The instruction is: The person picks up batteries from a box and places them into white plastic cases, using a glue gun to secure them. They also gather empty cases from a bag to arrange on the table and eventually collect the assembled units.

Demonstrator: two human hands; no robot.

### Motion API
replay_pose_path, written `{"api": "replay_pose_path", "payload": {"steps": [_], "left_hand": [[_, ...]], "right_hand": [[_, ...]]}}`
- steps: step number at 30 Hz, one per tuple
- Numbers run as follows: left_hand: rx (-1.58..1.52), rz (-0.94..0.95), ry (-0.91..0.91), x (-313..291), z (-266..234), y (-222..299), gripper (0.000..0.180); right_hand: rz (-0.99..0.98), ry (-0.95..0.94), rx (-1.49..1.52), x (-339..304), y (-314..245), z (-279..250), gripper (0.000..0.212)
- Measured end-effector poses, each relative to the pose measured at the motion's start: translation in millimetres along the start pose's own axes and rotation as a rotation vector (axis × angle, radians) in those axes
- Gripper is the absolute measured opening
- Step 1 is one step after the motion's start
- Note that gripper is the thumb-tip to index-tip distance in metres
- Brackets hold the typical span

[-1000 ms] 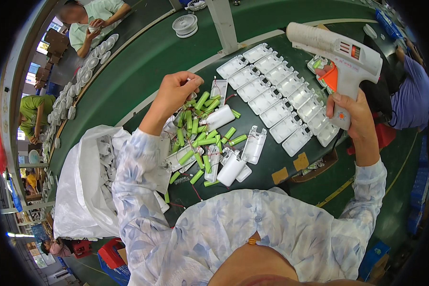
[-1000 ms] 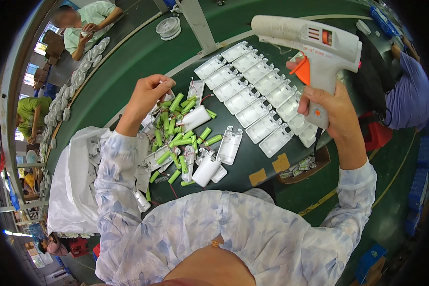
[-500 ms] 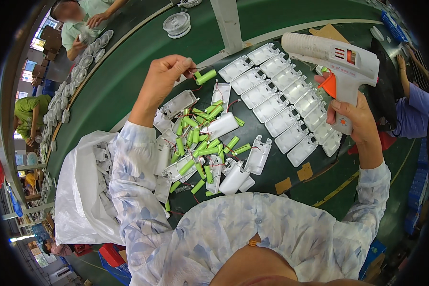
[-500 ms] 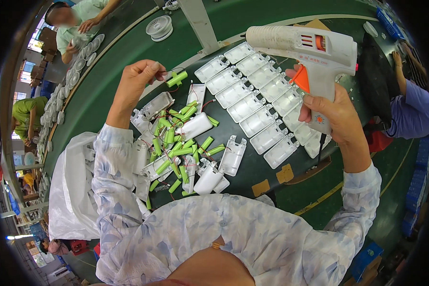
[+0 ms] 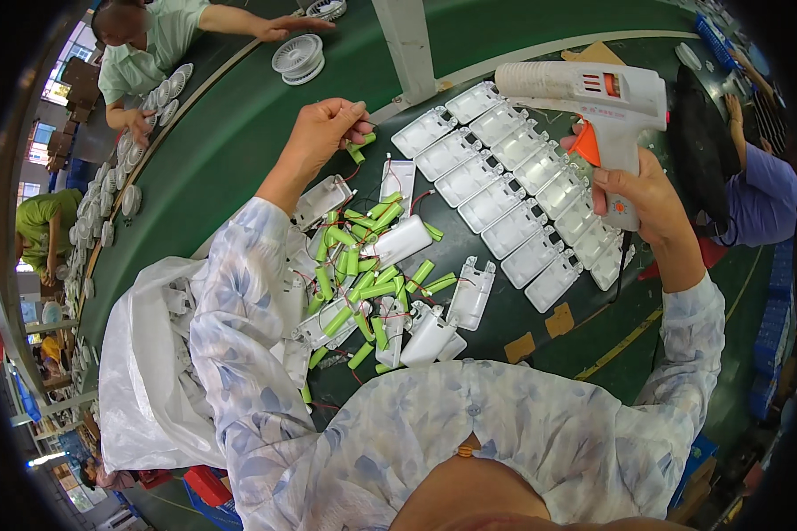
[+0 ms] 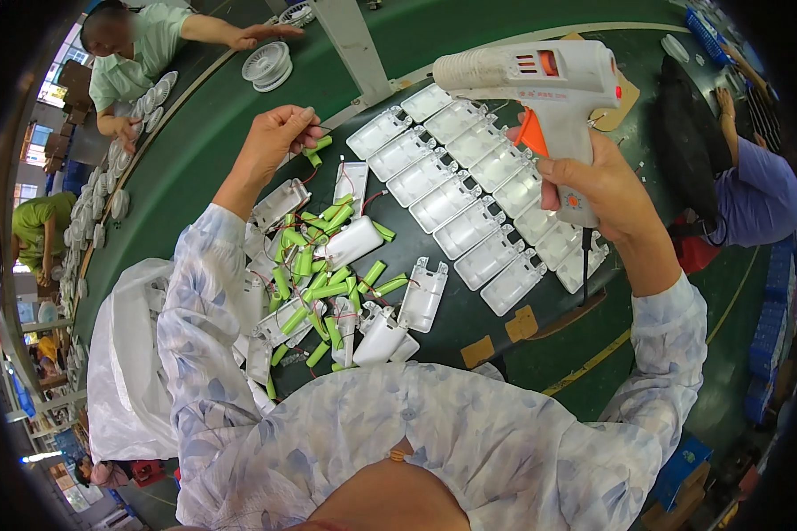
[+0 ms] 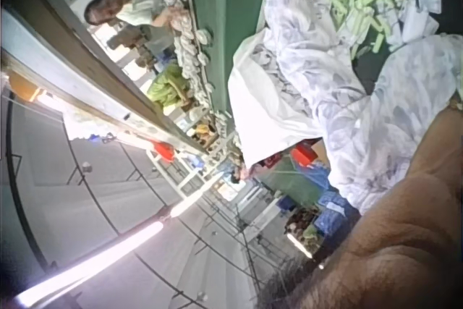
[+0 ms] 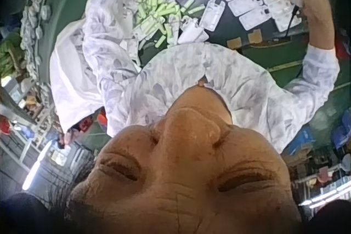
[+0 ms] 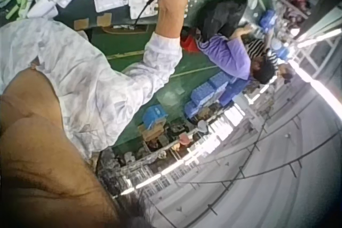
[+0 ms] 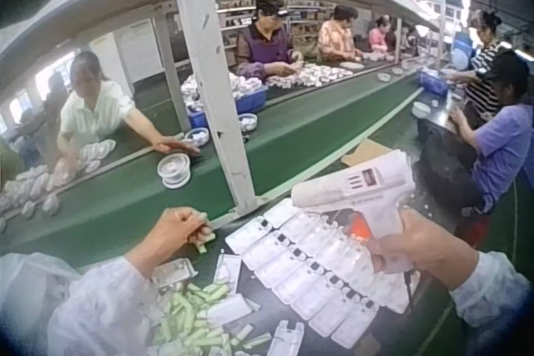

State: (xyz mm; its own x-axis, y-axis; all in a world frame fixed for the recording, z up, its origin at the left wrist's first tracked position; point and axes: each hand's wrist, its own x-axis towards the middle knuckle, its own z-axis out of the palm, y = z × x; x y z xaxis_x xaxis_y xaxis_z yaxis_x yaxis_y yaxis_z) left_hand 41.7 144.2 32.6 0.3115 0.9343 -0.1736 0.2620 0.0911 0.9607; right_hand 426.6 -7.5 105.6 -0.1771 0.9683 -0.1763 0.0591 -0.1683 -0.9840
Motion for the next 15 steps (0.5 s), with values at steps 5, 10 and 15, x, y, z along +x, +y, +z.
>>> {"api": "replay_pose_path", "payload": {"steps": [5,10,15], "left_hand": [[0.097,0.043,0.012,3.2,4.3,1.2,0.031],[0.498,0.166,-0.151,-1.7,-1.6,7.5,0.034],[1.176,0.525,-0.276,-17.9,10.9,25.7,0.019]], "right_hand": [[0.089,0.018,-0.066,6.1,2.9,-9.1,0.052],[0.082,0.011,-0.051,8.8,7.2,-19.7,0.053],[0.099,-0.015,-0.030,10.7,4.1,-7.7,0.033]]}}
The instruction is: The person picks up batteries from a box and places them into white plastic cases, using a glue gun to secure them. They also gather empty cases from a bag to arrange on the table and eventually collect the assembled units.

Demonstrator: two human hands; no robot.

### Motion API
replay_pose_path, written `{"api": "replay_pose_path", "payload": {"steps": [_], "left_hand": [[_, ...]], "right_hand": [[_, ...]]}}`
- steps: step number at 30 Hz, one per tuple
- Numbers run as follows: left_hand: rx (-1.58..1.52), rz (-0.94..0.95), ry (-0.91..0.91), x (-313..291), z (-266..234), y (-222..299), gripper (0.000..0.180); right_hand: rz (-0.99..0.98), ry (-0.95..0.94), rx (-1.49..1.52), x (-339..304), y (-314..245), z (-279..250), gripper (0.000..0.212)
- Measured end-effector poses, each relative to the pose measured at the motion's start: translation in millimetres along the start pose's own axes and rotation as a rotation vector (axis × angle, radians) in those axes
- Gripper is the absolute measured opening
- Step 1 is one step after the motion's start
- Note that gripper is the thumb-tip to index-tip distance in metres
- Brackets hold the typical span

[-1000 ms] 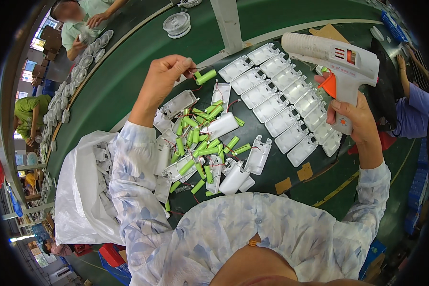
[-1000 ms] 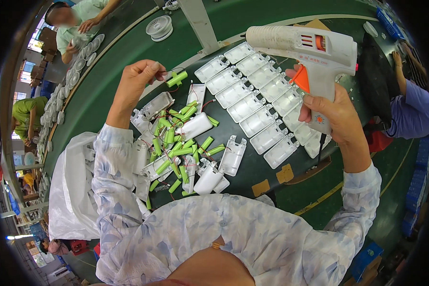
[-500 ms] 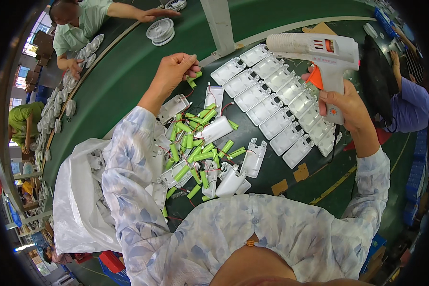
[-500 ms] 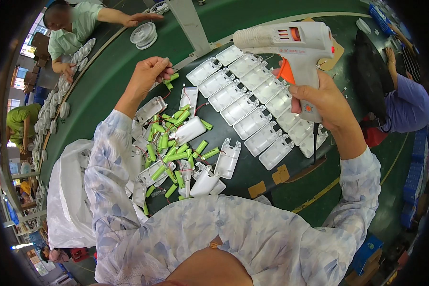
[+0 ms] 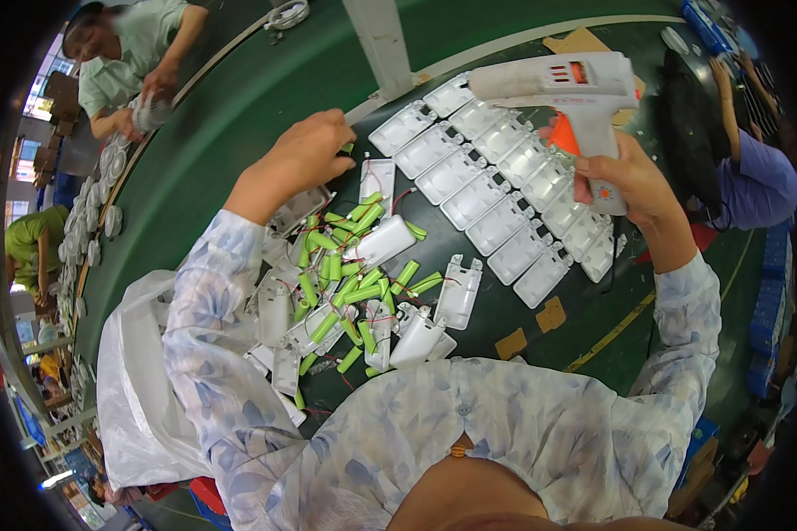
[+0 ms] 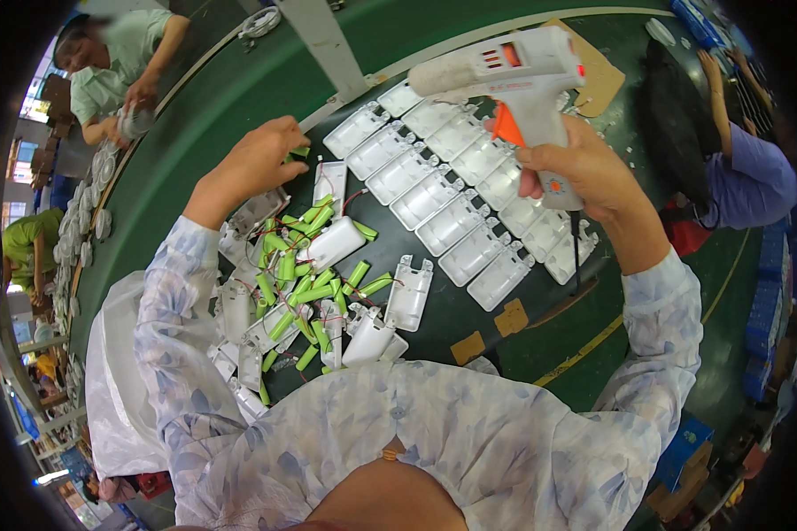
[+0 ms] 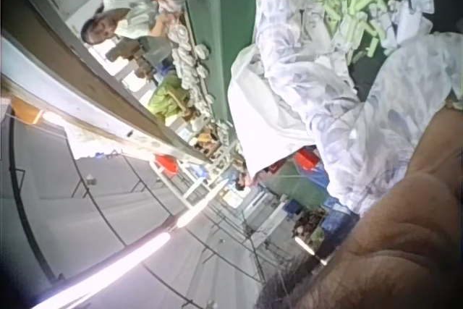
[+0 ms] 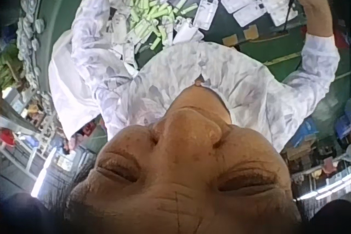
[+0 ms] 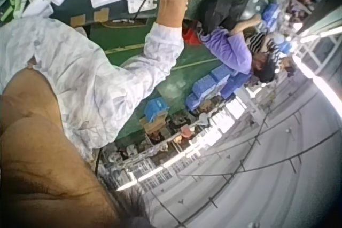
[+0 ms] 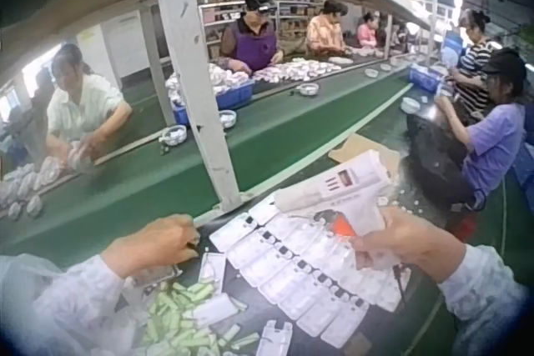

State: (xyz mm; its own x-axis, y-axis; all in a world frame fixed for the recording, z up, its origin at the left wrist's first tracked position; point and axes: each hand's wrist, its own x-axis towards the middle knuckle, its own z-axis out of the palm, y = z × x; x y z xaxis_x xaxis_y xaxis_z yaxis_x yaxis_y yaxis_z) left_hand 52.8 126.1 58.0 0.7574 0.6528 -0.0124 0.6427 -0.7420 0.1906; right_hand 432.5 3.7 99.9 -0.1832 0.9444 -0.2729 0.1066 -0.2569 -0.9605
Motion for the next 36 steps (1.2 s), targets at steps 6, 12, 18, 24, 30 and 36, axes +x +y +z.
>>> {"api": "replay_pose_path", "payload": {"steps": [6,12,18,24,30,36], "left_hand": [[0.438,0.083,0.024,-3.2,15.5,0.7,0.009],[0.445,0.029,0.090,-3.1,17.0,1.3,0.010],[0.463,0.043,-0.039,6.5,18.1,-4.2,0.011],[0.087,-0.208,0.266,5.0,-6.7,5.1,0.017],[-1.383,-0.579,0.380,-3.6,11.9,-14.4,0.013],[-0.563,-0.583,0.195,-0.5,39.0,-36.0,0.014]], "right_hand": [[0.034,0.030,-0.051,5.7,4.8,1.3,0.034],[0.012,0.027,-0.067,9.3,0.5,-16.3,0.033],[-0.015,-0.004,-0.029,4.4,-10.3,-31.6,0.043],[-0.075,0.073,0.033,-11.1,-6.8,-44.2,0.040],[-0.034,0.067,0.082,10.3,10.7,-35.6,0.033],[0.054,-0.004,0.010,27.2,5.4,-15.3,0.031]]}}
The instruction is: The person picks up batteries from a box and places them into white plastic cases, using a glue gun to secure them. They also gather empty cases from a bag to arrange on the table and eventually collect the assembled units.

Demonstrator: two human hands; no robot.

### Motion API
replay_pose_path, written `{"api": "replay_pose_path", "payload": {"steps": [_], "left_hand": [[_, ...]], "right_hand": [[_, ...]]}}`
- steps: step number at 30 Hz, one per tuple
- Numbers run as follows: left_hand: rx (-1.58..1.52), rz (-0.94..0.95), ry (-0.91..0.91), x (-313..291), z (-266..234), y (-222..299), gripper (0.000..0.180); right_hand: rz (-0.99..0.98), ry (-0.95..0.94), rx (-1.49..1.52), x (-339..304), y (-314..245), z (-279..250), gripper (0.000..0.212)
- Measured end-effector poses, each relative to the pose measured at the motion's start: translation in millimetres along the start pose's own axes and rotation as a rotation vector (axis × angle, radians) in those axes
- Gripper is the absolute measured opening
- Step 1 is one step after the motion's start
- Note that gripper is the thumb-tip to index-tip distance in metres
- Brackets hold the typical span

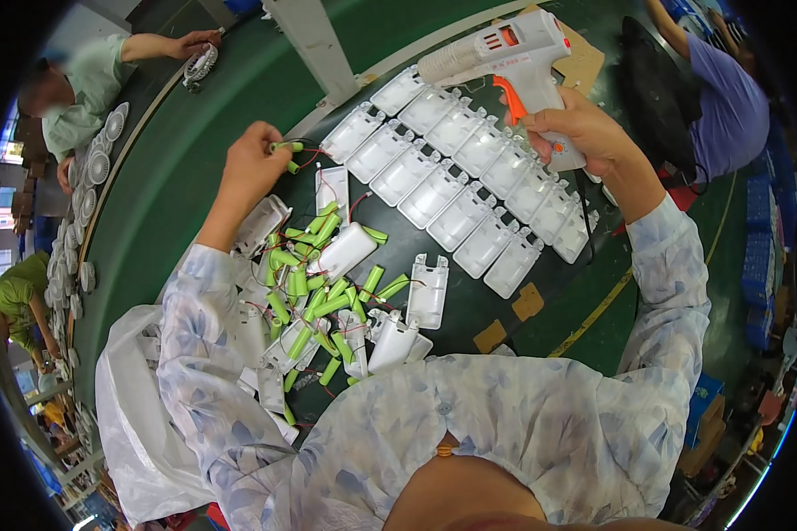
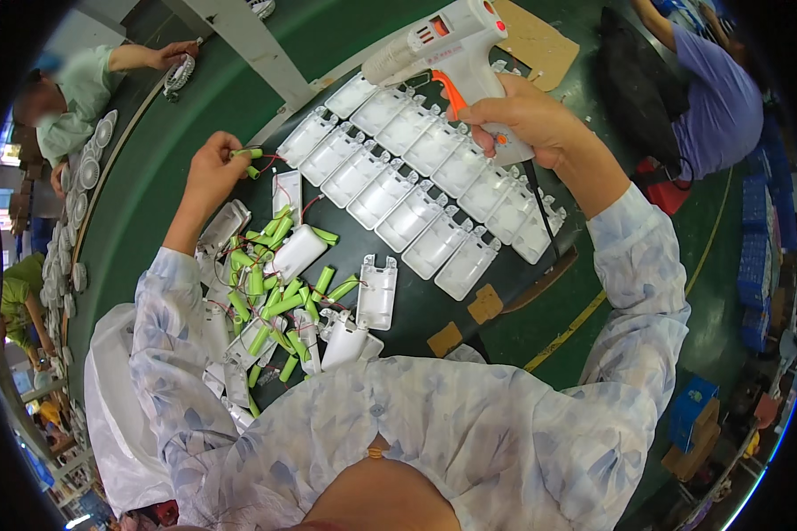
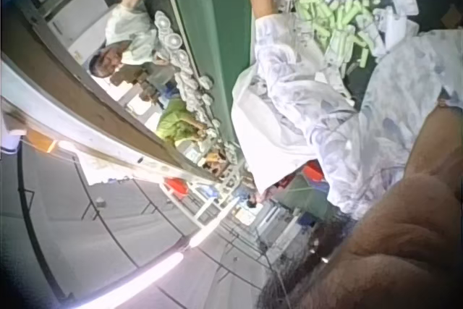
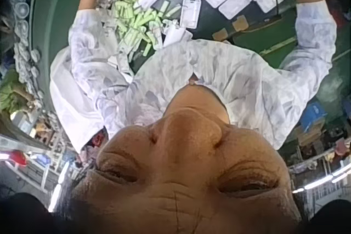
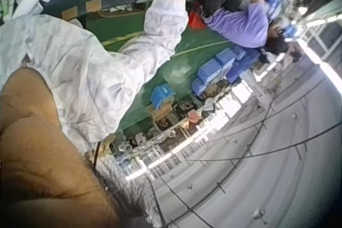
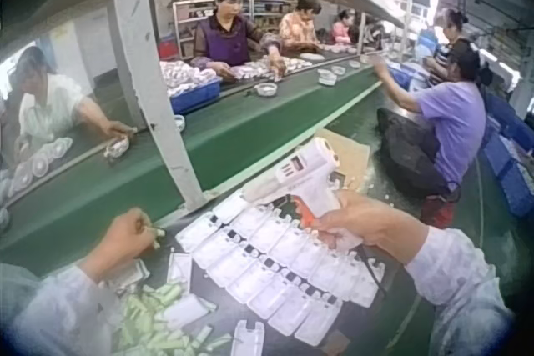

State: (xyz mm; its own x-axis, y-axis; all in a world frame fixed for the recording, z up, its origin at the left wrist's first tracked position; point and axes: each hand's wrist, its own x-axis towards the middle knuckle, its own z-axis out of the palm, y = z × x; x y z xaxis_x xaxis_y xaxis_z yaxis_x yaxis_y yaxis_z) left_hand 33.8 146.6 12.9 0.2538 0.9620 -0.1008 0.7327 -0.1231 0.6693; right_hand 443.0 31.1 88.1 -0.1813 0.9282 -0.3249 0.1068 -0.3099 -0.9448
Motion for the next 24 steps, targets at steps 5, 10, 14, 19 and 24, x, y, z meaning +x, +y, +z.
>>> {"api": "replay_pose_path", "payload": {"steps": [5,10,14,19,24], "left_hand": [[0.489,0.291,0.043,-6.0,4.5,19.5,0.015],[0.784,0.441,0.057,-7.4,7.0,37.4,0.012],[0.820,0.539,0.035,-1.6,10.9,21.8,0.011],[0.630,0.526,0.125,-10.4,6.8,27.7,0.016],[0.351,0.429,0.143,-13.0,8.6,25.3,0.014]], "right_hand": [[0.075,0.017,-0.125,9.2,-0.1,10.9,0.027],[0.064,0.022,-0.156,19.1,-1.6,17.7,0.024],[0.079,0.018,-0.189,20.4,-0.1,21.6,0.024],[0.096,-0.018,-0.246,23.5,2.4,21.9,0.024],[0.068,-0.018,-0.218,25.3,4.3,24.4,0.024]]}}
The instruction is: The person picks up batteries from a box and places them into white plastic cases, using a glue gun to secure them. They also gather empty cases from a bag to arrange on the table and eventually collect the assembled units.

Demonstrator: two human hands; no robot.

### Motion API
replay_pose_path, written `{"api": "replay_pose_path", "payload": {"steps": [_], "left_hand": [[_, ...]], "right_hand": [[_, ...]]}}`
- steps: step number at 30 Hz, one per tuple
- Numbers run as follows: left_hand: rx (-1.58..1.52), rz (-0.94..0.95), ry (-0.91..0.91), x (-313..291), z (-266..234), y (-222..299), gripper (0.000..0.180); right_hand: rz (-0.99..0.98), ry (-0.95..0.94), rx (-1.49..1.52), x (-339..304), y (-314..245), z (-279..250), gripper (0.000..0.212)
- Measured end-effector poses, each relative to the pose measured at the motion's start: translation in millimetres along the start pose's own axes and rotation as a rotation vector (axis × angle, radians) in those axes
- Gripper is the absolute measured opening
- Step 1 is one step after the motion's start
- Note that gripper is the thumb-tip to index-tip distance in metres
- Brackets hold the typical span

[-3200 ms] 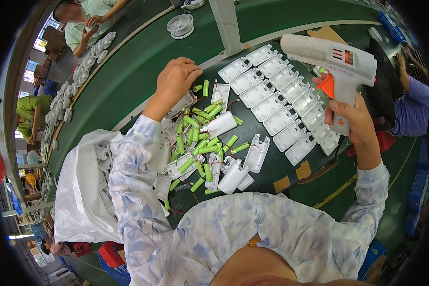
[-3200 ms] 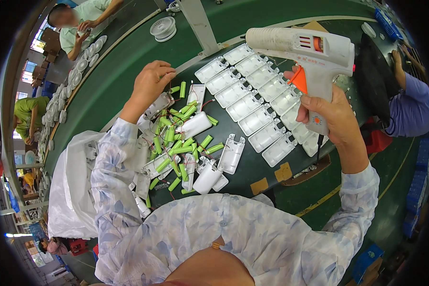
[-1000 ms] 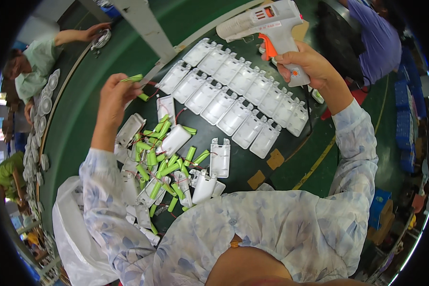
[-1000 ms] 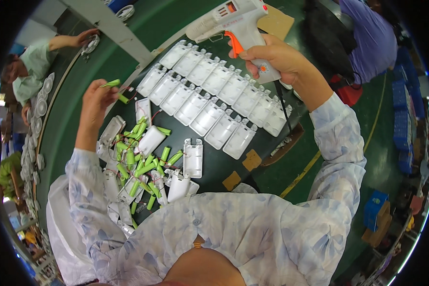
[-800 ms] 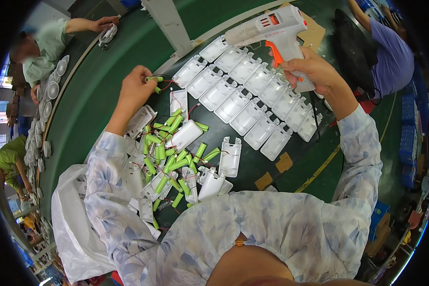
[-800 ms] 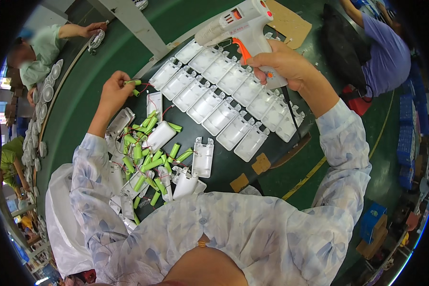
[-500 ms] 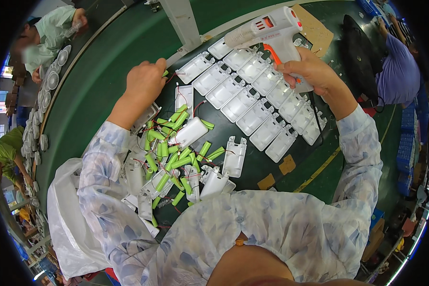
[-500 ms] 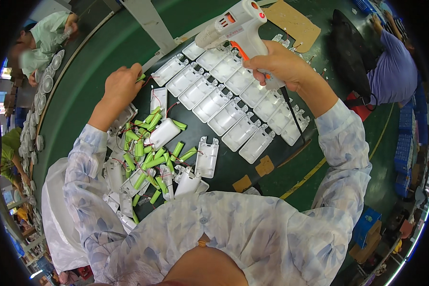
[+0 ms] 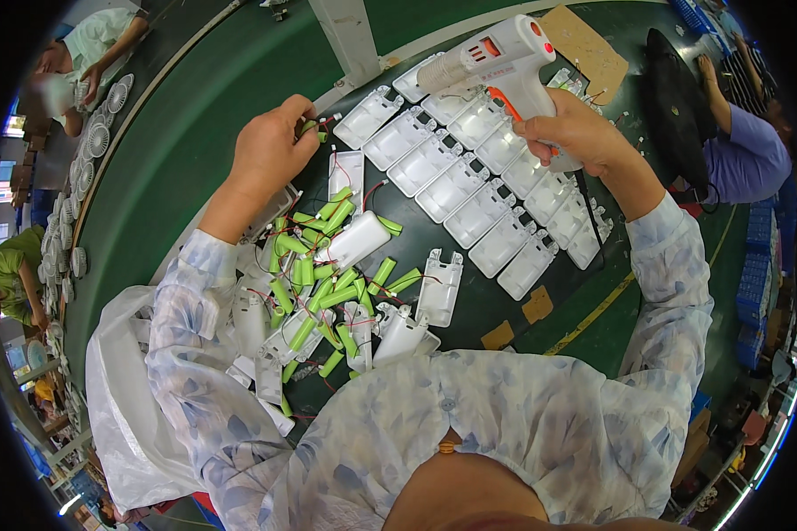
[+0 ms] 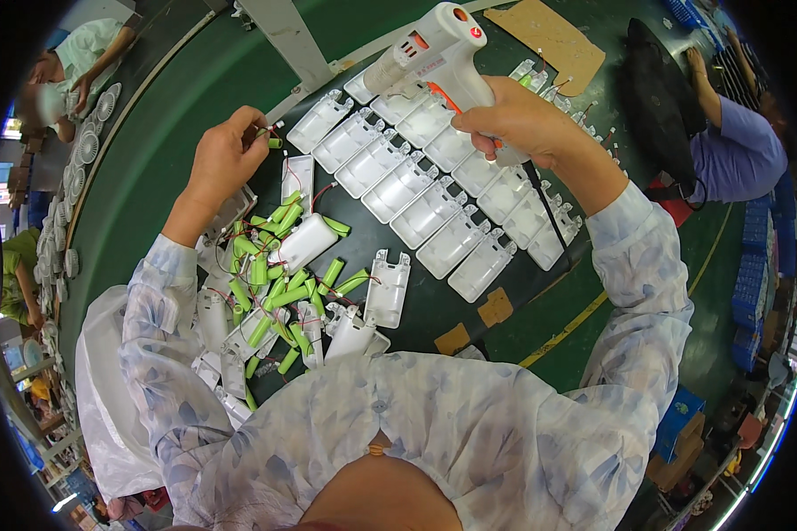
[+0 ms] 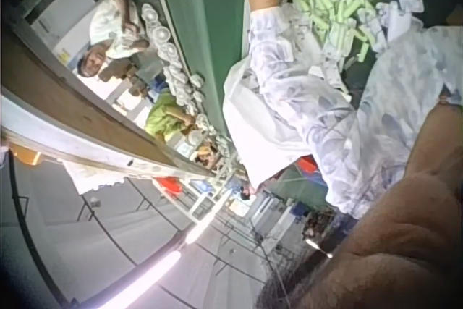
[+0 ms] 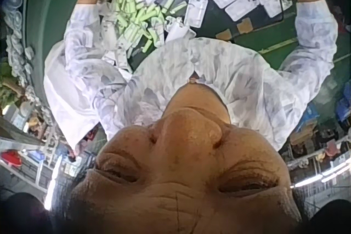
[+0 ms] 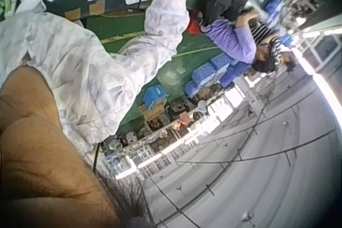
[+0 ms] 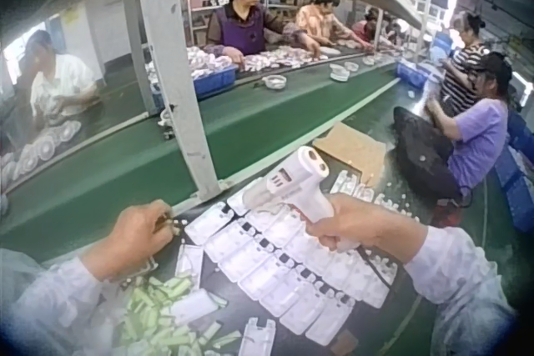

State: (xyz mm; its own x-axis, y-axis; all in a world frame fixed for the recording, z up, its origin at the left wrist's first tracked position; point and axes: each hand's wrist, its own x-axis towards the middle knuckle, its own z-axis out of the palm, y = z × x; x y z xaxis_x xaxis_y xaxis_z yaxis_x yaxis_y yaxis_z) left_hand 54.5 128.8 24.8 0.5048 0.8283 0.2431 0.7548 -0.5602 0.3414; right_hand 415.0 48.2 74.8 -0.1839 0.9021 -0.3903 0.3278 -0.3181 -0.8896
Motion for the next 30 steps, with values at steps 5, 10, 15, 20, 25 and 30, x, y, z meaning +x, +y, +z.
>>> {"api": "replay_pose_path", "payload": {"steps": [5,10,15,20,25,30], "left_hand": [[-0.250,-0.131,-0.029,6.4,-3.5,6.6,0.019],[-0.075,0.014,-0.055,11.9,-15.7,7.4,0.018],[-0.245,-0.091,-0.201,14.9,-36.7,15.2,0.019],[0.110,-0.108,-0.113,12.6,-38.0,12.7,0.020],[-0.318,-0.066,-0.076,36.6,-35.7,47.2,0.018],[-0.127,0.358,0.095,87.1,10.4,73.9,0.017]], "right_hand": [[-0.025,-0.037,0.020,2.6,4.0,-1.9,0.024],[0.000,0.038,0.004,4.5,7.0,-4.0,0.021],[-0.046,0.022,0.059,2.1,16.4,-7.5,0.030],[-0.060,-0.010,0.165,-3.6,19.3,-13.5,0.040],[-0.065,-0.016,0.234,-2.6,23.9,-12.9,0.040],[-0.035,-0.024,0.309,-6.2,28.0,-12.9,0.041]]}}
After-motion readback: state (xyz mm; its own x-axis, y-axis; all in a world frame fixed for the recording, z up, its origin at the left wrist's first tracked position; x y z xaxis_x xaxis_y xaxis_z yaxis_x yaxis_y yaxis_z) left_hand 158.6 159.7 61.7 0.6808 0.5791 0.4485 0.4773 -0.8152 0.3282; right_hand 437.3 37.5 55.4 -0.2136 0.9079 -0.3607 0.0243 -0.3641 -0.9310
